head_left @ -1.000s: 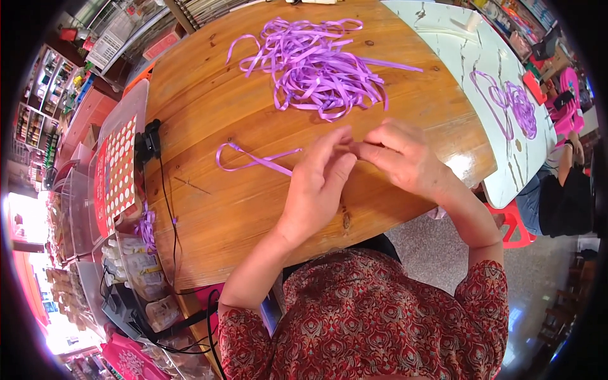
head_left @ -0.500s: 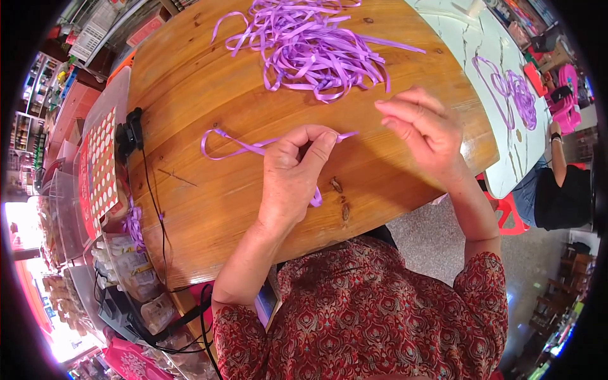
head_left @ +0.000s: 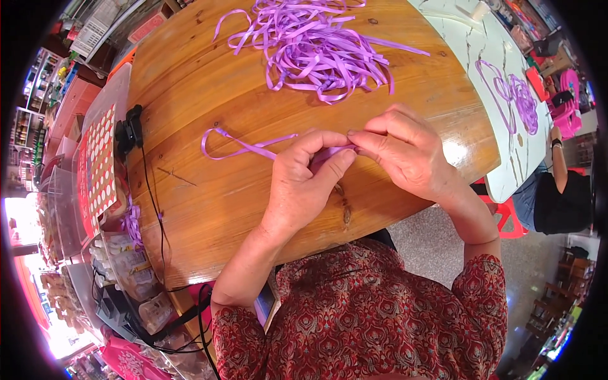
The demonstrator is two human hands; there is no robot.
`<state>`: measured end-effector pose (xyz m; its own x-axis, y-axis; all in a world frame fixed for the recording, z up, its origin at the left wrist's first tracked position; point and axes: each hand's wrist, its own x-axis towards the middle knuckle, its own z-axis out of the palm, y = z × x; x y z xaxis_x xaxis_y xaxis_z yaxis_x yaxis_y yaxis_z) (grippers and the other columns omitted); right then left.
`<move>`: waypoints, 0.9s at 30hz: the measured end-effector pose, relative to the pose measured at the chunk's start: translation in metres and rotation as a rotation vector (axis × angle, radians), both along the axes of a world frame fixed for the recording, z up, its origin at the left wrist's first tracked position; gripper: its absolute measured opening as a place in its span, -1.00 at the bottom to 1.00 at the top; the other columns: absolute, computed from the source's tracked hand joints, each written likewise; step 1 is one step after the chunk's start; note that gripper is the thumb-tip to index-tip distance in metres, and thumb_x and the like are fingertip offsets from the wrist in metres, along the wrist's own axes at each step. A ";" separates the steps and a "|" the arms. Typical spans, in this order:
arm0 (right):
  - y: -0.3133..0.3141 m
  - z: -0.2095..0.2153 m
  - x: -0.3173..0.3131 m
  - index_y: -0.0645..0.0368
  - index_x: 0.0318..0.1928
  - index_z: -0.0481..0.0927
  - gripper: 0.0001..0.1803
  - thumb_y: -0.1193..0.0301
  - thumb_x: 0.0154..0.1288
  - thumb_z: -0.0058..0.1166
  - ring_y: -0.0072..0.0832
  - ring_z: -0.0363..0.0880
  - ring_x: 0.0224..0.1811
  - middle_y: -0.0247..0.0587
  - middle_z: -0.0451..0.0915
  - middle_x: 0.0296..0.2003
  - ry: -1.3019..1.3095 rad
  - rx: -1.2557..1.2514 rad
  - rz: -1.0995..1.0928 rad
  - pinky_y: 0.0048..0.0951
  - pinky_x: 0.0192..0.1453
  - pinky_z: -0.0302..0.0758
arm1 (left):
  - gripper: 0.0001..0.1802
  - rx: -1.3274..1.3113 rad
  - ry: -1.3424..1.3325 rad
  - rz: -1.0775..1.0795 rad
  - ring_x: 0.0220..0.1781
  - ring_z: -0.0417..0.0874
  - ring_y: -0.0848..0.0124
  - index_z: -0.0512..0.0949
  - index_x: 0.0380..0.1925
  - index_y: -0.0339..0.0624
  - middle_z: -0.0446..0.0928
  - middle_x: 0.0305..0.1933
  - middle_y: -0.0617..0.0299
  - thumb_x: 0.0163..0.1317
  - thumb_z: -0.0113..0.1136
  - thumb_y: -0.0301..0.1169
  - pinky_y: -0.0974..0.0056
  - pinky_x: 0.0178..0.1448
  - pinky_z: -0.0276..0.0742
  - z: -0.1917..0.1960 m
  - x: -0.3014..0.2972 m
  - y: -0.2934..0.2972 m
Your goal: The person picks up a purple ribbon from a pile on a wooden table and ties a series of knots along its length by hand. After finishing one ribbon, they set it down and pick up another to repeat the process.
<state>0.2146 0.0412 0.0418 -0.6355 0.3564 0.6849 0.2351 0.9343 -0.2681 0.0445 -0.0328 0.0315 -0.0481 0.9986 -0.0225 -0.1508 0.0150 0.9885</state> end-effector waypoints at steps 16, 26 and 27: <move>-0.012 -0.002 0.017 0.27 -0.14 0.64 -0.77 0.63 0.15 0.13 -0.53 0.50 -0.27 -0.24 0.55 -0.33 0.317 -1.246 0.502 -0.53 -0.20 0.42 | -0.82 -0.140 -0.298 -0.085 -0.44 0.47 0.63 0.55 -0.25 -0.22 0.53 -0.34 0.31 0.13 0.18 -0.65 0.54 -0.44 0.34 -0.015 0.001 0.003; -0.013 -0.017 0.000 0.16 -0.05 0.61 -0.65 0.64 0.10 0.16 -0.42 0.48 -0.41 -0.22 0.53 -0.41 0.134 -0.297 -0.016 -0.49 -0.39 0.41 | -0.84 0.152 -0.165 0.144 -0.22 0.51 0.60 0.53 -0.22 -0.26 0.54 -0.24 0.32 0.19 0.13 -0.65 0.52 -0.14 0.41 -0.025 0.015 -0.002; -0.014 -0.018 -0.001 0.16 -0.05 0.61 -0.65 0.64 0.10 0.16 -0.42 0.48 -0.41 -0.22 0.53 -0.41 0.132 -0.316 -0.010 -0.49 -0.39 0.41 | -0.86 0.137 -0.169 0.154 -0.29 0.43 0.65 0.54 -0.24 -0.25 0.50 -0.28 0.39 0.19 0.13 -0.65 0.55 -0.20 0.35 -0.024 0.016 -0.001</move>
<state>0.2133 0.0274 0.0239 -0.5439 0.5697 0.6161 0.1877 0.7982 -0.5724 0.0609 -0.0339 0.0078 -0.2064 0.9741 0.0922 -0.3041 -0.1534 0.9402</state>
